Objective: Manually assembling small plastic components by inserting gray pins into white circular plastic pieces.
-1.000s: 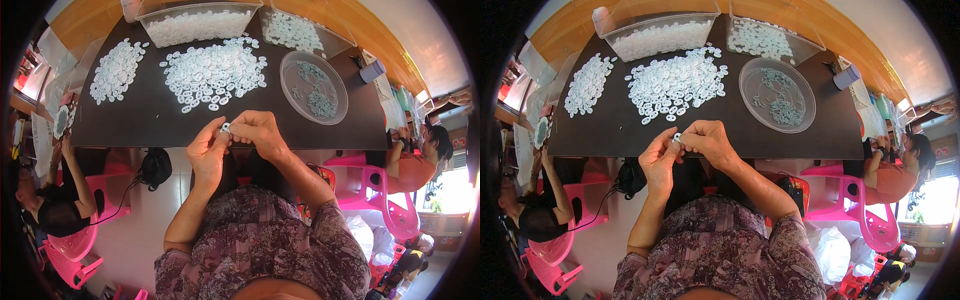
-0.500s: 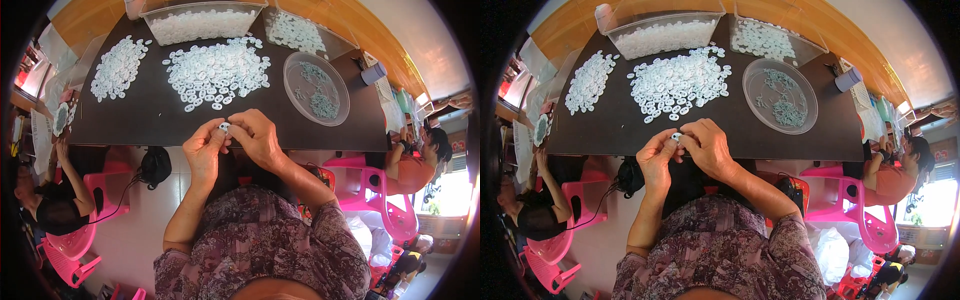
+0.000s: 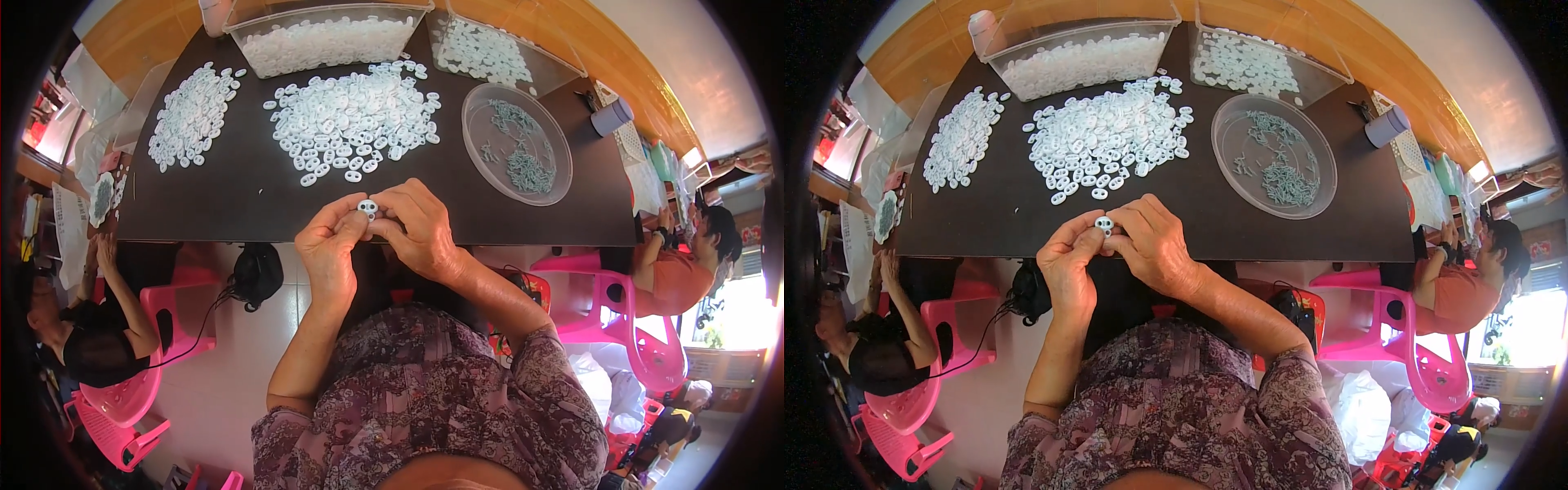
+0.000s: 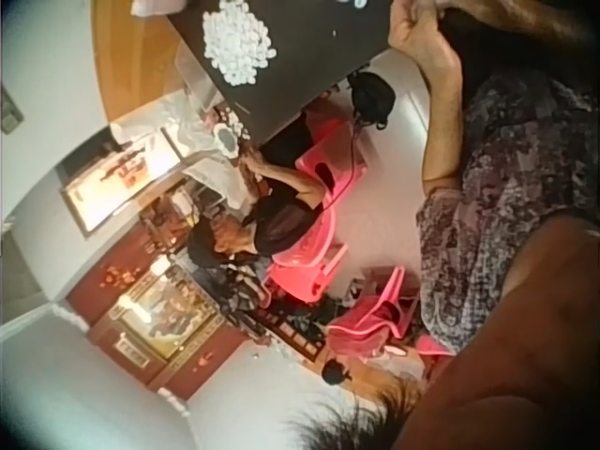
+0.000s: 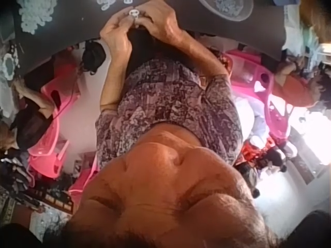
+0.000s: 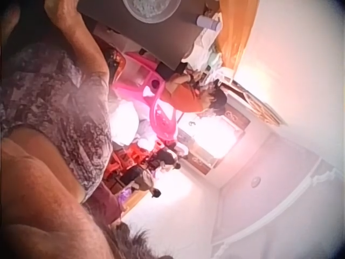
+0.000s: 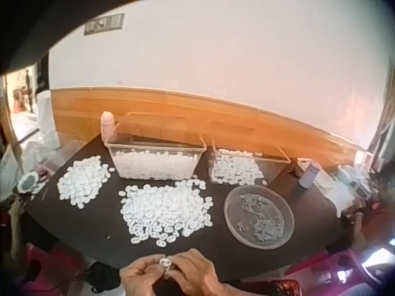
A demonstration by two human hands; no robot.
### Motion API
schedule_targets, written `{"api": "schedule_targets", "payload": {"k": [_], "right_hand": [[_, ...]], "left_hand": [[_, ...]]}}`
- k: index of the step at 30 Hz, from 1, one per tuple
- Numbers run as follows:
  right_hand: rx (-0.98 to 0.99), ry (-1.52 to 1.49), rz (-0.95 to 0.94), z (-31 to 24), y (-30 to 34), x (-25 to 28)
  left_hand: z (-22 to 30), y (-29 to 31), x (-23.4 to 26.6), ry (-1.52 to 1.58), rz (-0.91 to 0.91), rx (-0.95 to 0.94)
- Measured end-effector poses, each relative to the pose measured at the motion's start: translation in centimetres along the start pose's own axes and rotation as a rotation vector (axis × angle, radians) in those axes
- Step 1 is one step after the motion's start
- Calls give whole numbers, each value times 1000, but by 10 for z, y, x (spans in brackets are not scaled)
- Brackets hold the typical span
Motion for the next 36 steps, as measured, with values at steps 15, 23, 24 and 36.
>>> {"api": "schedule_targets", "payload": {"k": [15,23,24,36], "right_hand": [[-502,-397,-150,4,2,1],[-716,-741,-79,2,1,-6],[-716,-741,-81,2,0,-5],[-74,19,-57,-3,-3,-11]], "left_hand": [[-6,6,1,-45,-11,-120],[-8,9,1,-10,41,-121],[-9,9,2,-4,40,-119],[-8,3,1,18,75,-150]]}}
Point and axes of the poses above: each hand's wrist, its own y-axis away from the middle knuckle, its own x-axis out of the back of the hand, z = x × y, the point moved 2 cm from there along -y, towards the middle knuckle, and after that the axes turned 4 degrees about x, right-handed, at the moved point
